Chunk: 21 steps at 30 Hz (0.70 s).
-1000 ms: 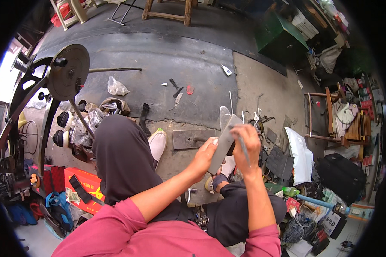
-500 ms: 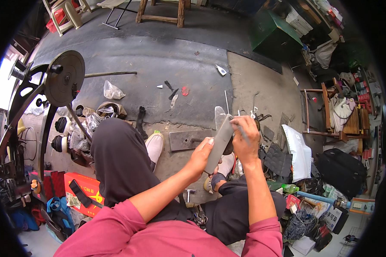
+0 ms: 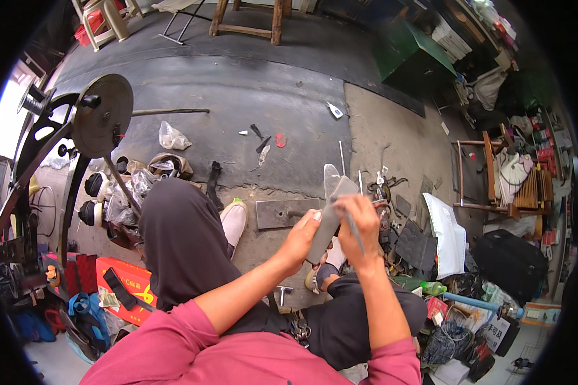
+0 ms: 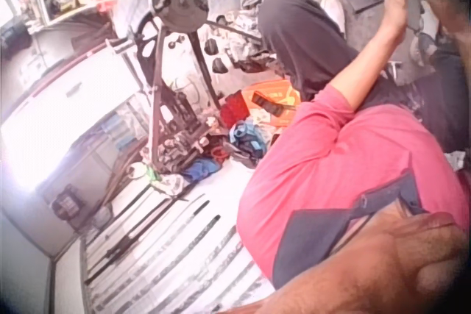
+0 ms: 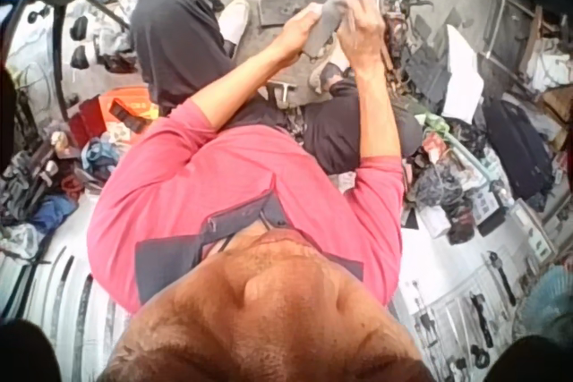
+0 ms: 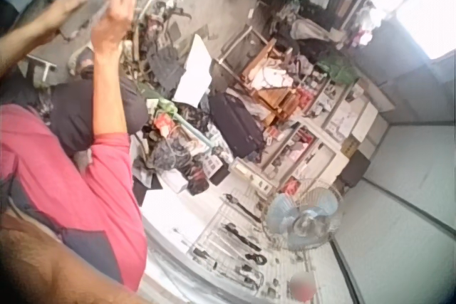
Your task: The person measures a metal tool with a caliper, then sharpens it on a grinding stone. They repeatedly measure and sharpen the tool, and briefly handle a phone.
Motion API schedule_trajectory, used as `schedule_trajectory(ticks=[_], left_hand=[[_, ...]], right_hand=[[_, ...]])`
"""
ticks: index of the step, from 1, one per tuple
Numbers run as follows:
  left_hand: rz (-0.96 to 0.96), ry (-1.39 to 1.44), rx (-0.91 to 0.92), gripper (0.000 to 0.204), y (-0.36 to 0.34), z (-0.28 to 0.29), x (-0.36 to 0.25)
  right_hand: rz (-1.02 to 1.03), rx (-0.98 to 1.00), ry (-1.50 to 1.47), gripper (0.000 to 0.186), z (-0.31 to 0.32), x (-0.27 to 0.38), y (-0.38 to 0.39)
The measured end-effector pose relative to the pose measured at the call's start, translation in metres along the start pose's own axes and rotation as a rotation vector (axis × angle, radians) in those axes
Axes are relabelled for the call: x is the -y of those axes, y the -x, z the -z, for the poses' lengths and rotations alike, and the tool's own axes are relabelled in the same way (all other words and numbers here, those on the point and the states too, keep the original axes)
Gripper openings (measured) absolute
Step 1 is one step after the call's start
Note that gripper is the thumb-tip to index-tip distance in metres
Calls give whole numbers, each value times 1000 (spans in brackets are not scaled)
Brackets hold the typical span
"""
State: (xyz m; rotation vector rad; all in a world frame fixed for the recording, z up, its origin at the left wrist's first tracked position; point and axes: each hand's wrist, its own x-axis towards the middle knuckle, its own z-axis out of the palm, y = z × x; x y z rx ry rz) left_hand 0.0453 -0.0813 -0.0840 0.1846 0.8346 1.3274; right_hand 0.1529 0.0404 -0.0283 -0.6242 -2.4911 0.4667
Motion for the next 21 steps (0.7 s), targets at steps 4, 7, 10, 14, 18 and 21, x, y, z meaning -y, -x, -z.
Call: schedule_trajectory(ticks=[4,7,10,14,18,21], left_hand=[[-15,50,-23,33,0,-3,2],[21,16,-28,39,-1,-5,2],[30,-2,-20,44,-2,-3,1],[-24,22,-11,42,-1,0,4],[20,9,-19,42,-1,-1,6],[52,13,-14,43,-2,0,3]], right_hand=[[40,2,-21,29,-1,-1,5],[-135,-57,69,20,2,-9,-1],[-161,-46,91,18,5,-12,-2],[21,46,-55,22,3,2,10],[-219,-69,43,16,6,-12,-1],[-190,-47,50,12,7,-10,3]])
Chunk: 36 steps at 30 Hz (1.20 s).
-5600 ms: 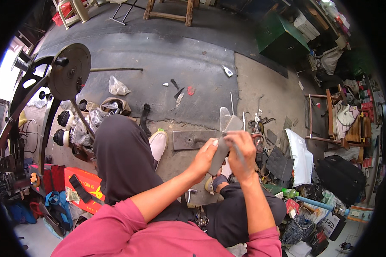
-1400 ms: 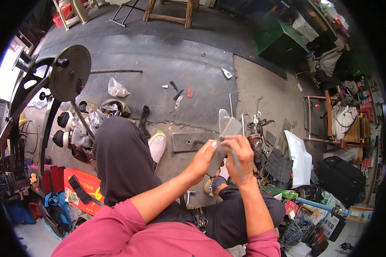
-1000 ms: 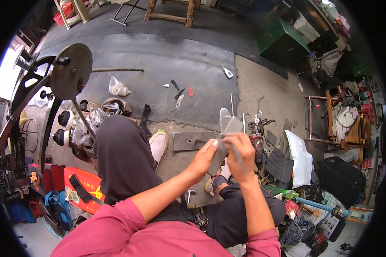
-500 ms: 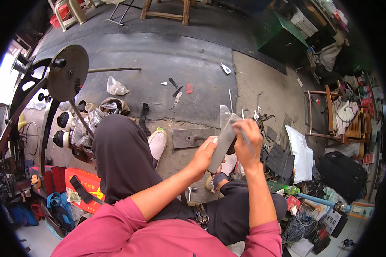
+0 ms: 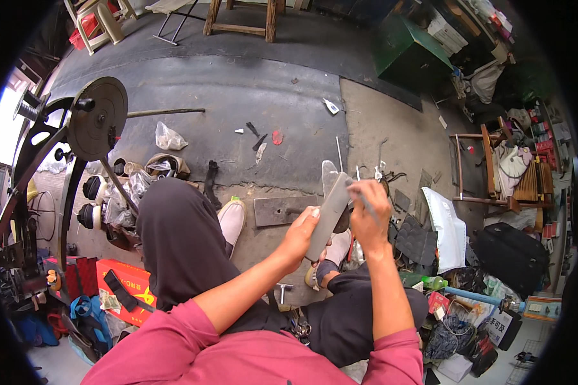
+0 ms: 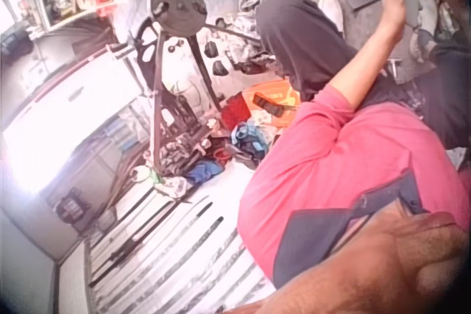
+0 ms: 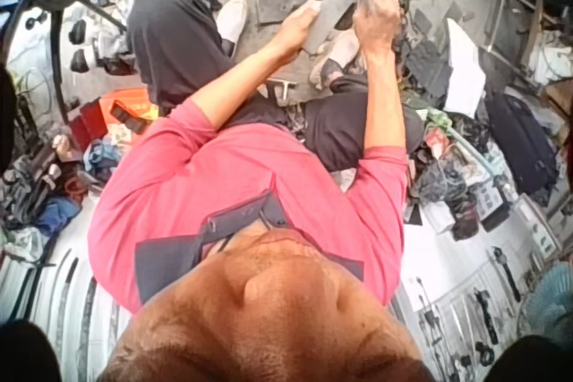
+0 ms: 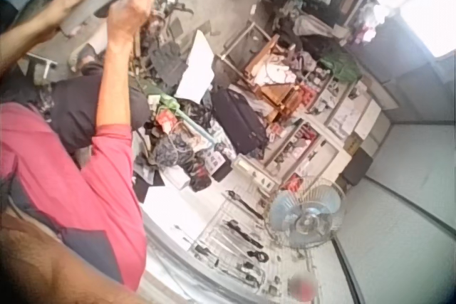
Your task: The person measures a metal tool with a caliper, then sharpens it on a grinding stone. They repeatedly measure and sharpen the tool, and briefly handle a phone.
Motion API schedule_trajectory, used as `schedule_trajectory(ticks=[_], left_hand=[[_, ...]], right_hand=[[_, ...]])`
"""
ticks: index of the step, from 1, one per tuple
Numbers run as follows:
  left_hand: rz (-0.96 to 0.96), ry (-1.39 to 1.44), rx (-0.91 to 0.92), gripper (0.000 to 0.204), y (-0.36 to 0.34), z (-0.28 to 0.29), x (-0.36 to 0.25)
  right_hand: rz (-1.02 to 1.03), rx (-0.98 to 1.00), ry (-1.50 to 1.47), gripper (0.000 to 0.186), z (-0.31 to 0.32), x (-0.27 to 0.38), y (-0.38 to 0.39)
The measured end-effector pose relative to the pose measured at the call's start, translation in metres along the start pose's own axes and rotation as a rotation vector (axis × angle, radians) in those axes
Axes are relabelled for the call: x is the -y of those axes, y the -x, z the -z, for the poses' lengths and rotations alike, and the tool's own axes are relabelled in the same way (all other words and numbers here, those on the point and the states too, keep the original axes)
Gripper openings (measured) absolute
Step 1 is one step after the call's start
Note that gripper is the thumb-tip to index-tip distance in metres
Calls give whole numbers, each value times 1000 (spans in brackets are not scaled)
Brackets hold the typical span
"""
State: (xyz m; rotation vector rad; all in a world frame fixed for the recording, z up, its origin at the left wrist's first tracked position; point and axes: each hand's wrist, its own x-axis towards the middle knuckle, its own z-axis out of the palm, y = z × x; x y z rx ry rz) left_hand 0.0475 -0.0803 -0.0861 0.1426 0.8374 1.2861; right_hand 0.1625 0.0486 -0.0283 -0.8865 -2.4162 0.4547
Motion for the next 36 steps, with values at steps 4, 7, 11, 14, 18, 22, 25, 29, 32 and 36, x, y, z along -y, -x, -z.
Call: schedule_trajectory(ticks=[4,7,11,14,18,22,25,29,32,36], left_hand=[[-70,7,13,43,1,0,-1],[-56,35,-14,33,1,-3,2],[-17,-3,-1,45,0,-2,-1],[-48,-9,13,46,1,0,-3],[-46,18,-26,36,2,-4,-1],[-40,0,-18,37,1,-5,-2],[-44,-5,16,43,1,0,-3],[-57,0,-3,43,2,3,2],[-19,-3,-11,44,0,0,2],[-35,-8,10,44,1,0,-2]], right_hand=[[97,100,-89,13,1,5,8],[120,33,-30,23,2,5,7],[-62,-29,8,17,2,-3,0],[118,48,-69,10,1,-1,9],[120,61,-49,15,1,-1,10],[-23,-12,-15,12,3,-3,1],[68,25,-55,10,4,4,7],[194,77,-150,13,3,7,12],[-87,-11,-43,17,2,2,4],[45,-4,0,7,1,2,3]])
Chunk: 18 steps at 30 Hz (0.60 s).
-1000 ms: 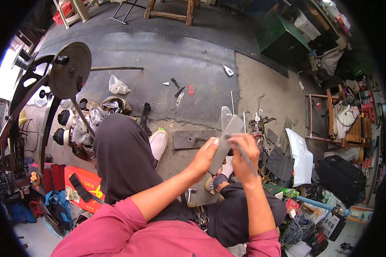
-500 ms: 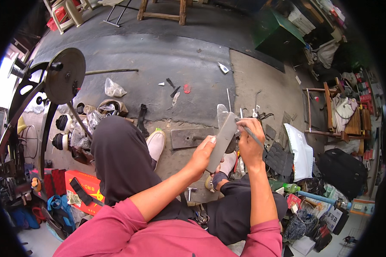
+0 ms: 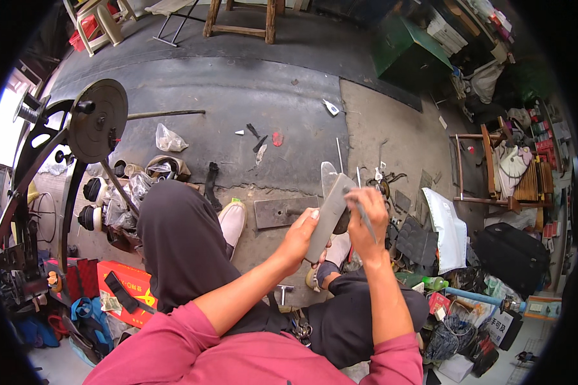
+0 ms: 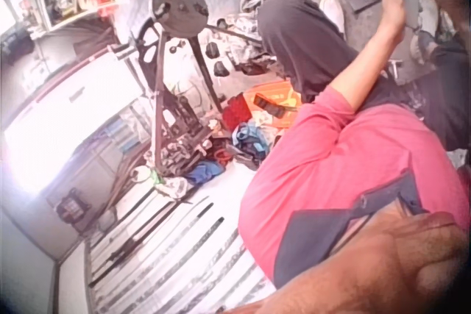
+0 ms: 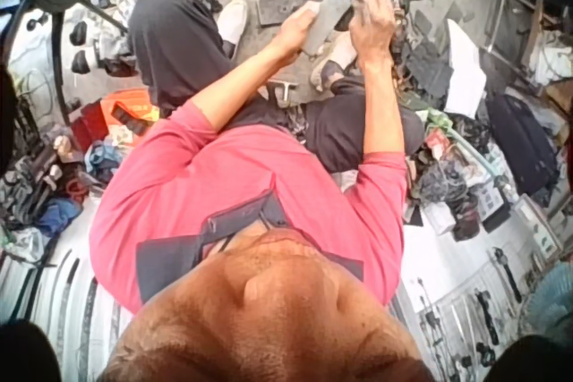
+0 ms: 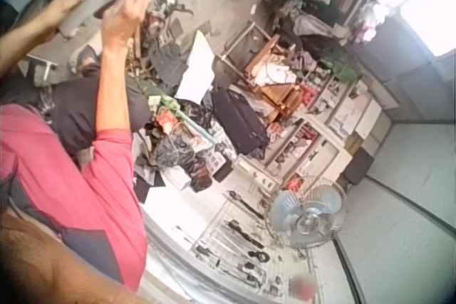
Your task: The person measures a metal tool with a caliper, then sharpens it on a grinding stone. They repeatedly measure and sharpen the tool, and briefly handle a phone.
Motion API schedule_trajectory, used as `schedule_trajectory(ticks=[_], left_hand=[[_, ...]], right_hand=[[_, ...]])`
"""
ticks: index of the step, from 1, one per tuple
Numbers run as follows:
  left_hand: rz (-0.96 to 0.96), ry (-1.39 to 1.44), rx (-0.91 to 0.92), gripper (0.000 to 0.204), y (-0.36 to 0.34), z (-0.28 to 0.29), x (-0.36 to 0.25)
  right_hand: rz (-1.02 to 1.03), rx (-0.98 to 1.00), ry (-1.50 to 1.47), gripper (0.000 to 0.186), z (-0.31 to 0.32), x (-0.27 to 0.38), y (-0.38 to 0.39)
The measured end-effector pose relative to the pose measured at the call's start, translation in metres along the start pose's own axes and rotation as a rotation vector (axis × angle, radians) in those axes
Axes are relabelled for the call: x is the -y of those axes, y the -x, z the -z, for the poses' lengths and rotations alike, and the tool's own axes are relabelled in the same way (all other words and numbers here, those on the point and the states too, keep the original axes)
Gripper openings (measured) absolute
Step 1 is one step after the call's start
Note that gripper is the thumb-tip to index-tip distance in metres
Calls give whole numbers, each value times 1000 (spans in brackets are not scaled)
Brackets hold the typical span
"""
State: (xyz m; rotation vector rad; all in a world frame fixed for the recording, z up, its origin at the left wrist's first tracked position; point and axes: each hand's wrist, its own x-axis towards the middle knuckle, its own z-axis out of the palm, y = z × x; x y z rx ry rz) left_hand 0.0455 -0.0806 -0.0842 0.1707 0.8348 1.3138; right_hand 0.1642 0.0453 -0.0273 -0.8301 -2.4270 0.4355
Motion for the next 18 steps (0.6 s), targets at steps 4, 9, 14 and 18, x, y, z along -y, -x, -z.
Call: schedule_trajectory(ticks=[4,9,14,18], left_hand=[[-23,30,-26,36,1,-2,-1],[12,17,-41,35,1,-6,0],[-18,31,1,42,0,2,-1],[4,15,-20,44,1,1,4]], right_hand=[[86,53,-92,10,0,6,8],[-163,-41,-45,14,-1,-6,1],[126,69,-87,11,-3,-4,12],[24,40,24,16,-2,-6,7]])
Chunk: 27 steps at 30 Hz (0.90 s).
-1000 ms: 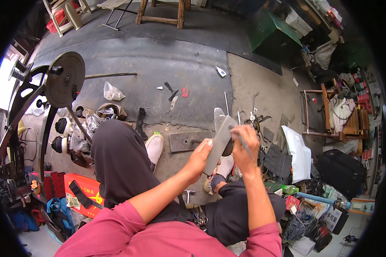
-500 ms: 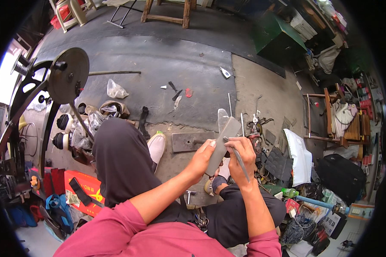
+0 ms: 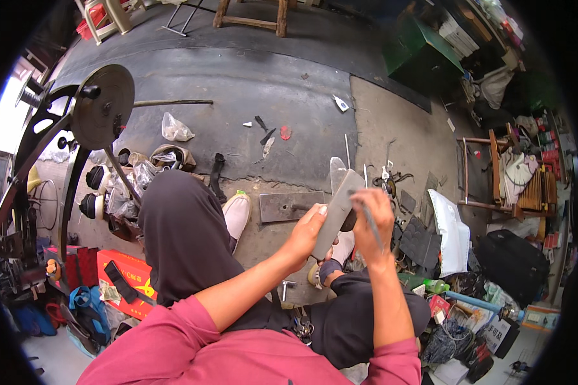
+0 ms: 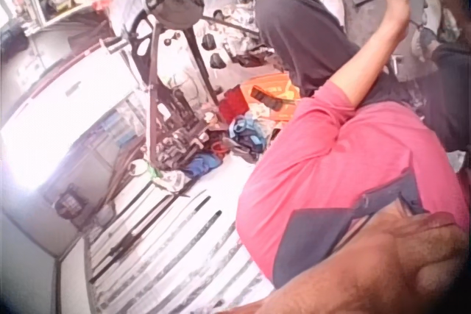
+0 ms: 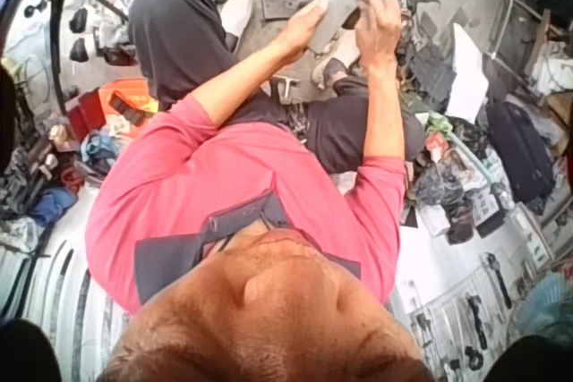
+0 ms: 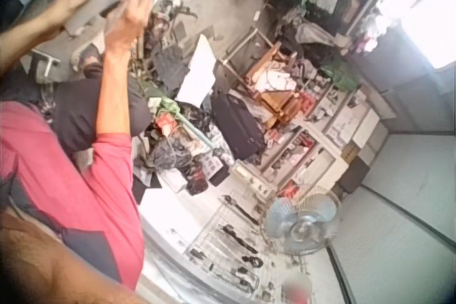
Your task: The person measures a metal tool with a caliper, then sharpens it on a grinding stone. They repeatedly measure and sharpen the tool, and briefly handle a phone.
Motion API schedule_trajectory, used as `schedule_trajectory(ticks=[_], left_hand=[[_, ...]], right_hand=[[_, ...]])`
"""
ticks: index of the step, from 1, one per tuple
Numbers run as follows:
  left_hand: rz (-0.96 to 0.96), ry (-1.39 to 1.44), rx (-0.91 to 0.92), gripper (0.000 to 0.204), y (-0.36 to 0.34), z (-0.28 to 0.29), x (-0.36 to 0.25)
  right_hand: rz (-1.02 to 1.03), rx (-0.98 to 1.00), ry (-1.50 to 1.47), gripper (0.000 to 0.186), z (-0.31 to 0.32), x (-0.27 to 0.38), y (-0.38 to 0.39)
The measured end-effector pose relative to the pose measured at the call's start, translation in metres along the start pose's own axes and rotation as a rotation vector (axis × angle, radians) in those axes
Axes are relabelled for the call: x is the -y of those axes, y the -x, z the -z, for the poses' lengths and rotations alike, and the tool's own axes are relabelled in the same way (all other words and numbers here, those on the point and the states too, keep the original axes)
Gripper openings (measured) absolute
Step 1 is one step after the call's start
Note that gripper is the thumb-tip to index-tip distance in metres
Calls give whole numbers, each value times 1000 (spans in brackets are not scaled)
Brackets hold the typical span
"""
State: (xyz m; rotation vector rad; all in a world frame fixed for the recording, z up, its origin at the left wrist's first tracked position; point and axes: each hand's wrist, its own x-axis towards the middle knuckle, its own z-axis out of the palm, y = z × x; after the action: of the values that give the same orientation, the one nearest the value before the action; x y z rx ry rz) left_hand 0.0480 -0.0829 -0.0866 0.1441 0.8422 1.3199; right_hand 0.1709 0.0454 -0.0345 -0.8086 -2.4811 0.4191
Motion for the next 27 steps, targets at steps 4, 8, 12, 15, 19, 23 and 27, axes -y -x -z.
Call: schedule_trajectory(ticks=[4,8,12,15,19,23,27], left_hand=[[9,-25,-1,45,-1,-1,-2],[-21,8,19,45,-1,2,-4],[-9,-5,-2,44,0,1,-1],[6,-4,10,44,-1,-1,-2],[-18,11,15,40,0,0,-6],[-26,22,-4,38,0,-2,-3],[4,-16,22,46,-2,-1,-2]], right_hand=[[-66,-61,25,16,1,-3,-6],[18,24,-62,22,1,6,0],[13,-7,12,22,2,8,-5],[-136,-78,15,21,2,6,-11],[125,34,-88,16,2,12,-4],[77,2,-42,24,2,11,-6],[-96,-72,41,23,1,6,-13]])
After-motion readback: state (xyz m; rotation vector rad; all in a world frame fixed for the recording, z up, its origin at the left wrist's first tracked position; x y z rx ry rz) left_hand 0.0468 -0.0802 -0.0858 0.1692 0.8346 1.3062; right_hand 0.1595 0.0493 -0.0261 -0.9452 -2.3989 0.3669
